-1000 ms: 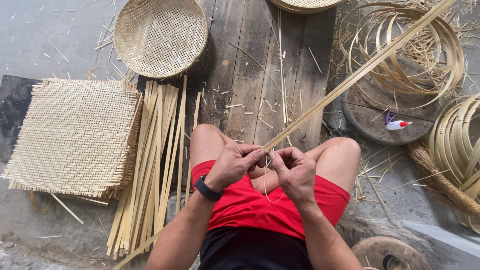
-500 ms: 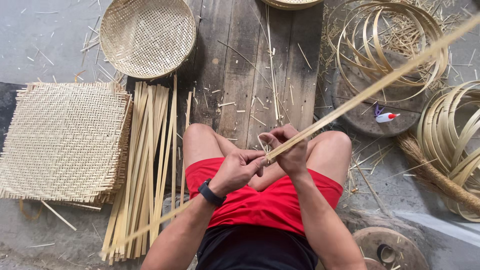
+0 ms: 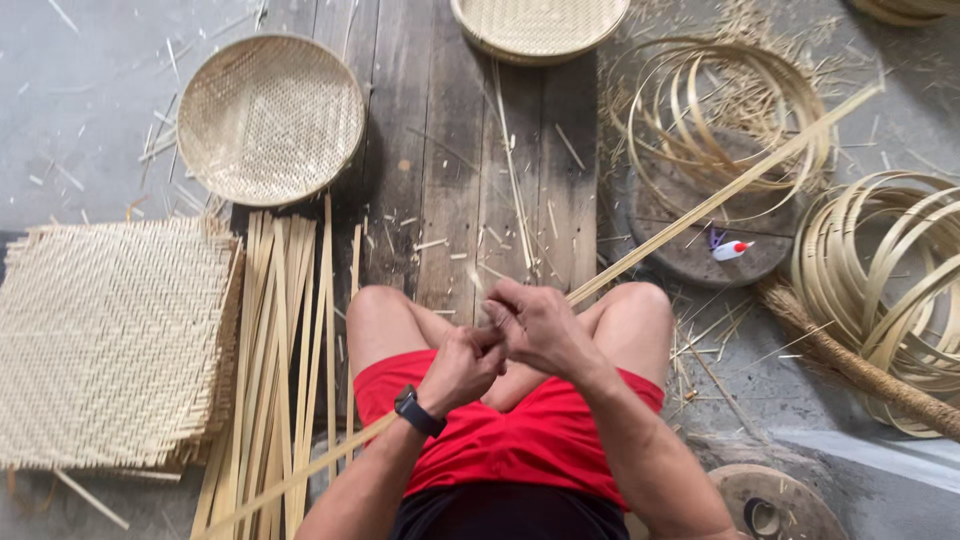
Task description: The person sits on the floor and bends long bamboo strips into circular rims, joining the ends by hand. They repeatedly pick up new strips, shape them into circles, and place the finished rims on the floor beside them.
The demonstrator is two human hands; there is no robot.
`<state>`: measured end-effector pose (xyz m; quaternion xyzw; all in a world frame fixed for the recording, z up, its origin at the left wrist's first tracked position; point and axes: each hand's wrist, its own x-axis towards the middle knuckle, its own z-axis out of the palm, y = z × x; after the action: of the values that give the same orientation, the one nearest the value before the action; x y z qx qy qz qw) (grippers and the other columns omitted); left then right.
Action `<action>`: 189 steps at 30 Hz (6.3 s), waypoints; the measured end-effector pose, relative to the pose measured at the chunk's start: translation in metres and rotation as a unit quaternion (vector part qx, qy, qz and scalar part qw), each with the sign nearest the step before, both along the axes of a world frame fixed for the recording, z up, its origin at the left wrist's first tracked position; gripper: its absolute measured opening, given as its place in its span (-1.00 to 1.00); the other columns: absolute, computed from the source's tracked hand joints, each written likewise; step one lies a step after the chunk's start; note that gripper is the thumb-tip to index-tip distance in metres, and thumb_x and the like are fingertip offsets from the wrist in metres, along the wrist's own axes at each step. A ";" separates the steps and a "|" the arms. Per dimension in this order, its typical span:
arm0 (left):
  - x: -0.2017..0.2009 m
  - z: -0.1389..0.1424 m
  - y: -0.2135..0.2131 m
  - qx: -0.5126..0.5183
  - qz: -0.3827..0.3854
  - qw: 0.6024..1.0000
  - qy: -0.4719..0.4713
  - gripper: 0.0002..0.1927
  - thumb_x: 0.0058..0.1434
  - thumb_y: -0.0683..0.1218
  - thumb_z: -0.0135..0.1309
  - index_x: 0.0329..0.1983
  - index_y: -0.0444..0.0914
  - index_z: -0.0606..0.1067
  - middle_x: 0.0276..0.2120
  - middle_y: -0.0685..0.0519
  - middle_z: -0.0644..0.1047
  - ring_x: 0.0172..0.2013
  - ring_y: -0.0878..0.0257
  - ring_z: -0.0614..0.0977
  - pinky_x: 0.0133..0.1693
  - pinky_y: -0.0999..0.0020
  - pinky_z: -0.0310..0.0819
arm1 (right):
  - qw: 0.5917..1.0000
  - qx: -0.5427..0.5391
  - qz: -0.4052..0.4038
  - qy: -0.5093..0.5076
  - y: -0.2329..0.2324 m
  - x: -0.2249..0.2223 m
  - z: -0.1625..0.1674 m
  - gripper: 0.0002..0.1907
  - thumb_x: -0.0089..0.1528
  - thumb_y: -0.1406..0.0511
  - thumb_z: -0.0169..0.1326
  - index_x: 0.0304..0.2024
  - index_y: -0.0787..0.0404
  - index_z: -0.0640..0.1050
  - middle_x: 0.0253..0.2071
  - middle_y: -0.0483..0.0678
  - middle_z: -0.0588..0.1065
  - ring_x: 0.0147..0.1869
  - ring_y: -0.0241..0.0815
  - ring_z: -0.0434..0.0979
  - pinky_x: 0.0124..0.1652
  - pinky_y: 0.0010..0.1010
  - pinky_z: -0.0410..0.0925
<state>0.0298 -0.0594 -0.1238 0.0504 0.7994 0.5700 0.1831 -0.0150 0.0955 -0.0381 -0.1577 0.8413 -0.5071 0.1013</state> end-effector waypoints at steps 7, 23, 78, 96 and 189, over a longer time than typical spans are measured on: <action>-0.024 0.020 -0.036 0.142 0.061 0.967 -0.203 -0.74 0.38 -0.08 0.05 -0.29 -0.35 0.63 -0.58 0.11 0.52 -0.61 0.41 0.41 -0.55 0.46 0.25 | 0.964 -0.243 -0.065 -0.081 0.020 0.084 -0.017 -0.87 0.39 0.36 0.01 -0.27 0.25 0.48 -0.42 -0.13 0.37 -0.37 -0.29 0.35 -0.33 -0.45 0.29; 0.007 0.038 -0.023 0.100 -0.019 0.991 -0.087 -0.85 0.30 -0.14 0.11 -0.23 -0.31 0.63 -0.48 0.14 0.66 -0.47 0.43 0.59 -0.42 0.47 0.46 | 0.930 -0.261 -0.056 -0.253 0.017 0.024 -0.034 -0.77 0.33 0.21 0.00 -0.16 0.21 0.58 -0.34 -0.15 0.57 -0.27 -0.35 0.53 -0.22 -0.44 0.43; 0.030 0.040 0.042 0.115 -0.114 0.963 -0.214 -0.78 0.35 -0.09 0.19 -0.29 -0.36 0.66 -0.65 0.16 0.48 -0.61 0.44 0.46 -0.55 0.52 0.26 | 0.697 -0.636 0.173 -0.282 0.012 0.026 -0.050 -0.86 0.44 0.33 0.09 -0.22 0.21 0.46 -0.43 -0.23 0.33 -0.50 -0.50 0.15 -0.47 -0.64 0.10; -0.011 0.042 -0.016 -0.125 0.051 0.990 -0.029 -0.85 0.18 -0.12 0.22 -0.23 -0.21 0.72 -0.64 0.10 0.64 -0.57 0.38 0.64 -0.47 0.43 0.48 | 0.986 -0.161 0.000 0.049 0.039 0.097 -0.013 -0.72 0.29 0.27 0.27 -0.37 0.34 0.51 -0.54 -0.02 0.40 -0.44 -0.21 0.45 -0.41 -0.38 0.32; 0.015 0.049 -0.024 0.402 0.208 0.891 0.013 -0.61 0.41 -0.01 -0.10 0.04 -0.44 0.47 -0.11 -0.27 0.58 -0.07 0.06 0.68 -0.03 0.16 0.62 | 0.982 -0.056 -0.044 0.173 -0.040 0.058 0.037 -0.79 0.39 0.23 0.09 -0.21 0.27 0.55 -0.21 0.02 0.49 -0.03 -0.03 0.47 0.05 -0.16 0.32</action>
<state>0.0451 -0.0830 -0.0747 -0.0400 0.4962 0.8672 0.0136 0.0432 0.0557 -0.0010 -0.2114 0.8224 -0.5226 -0.0768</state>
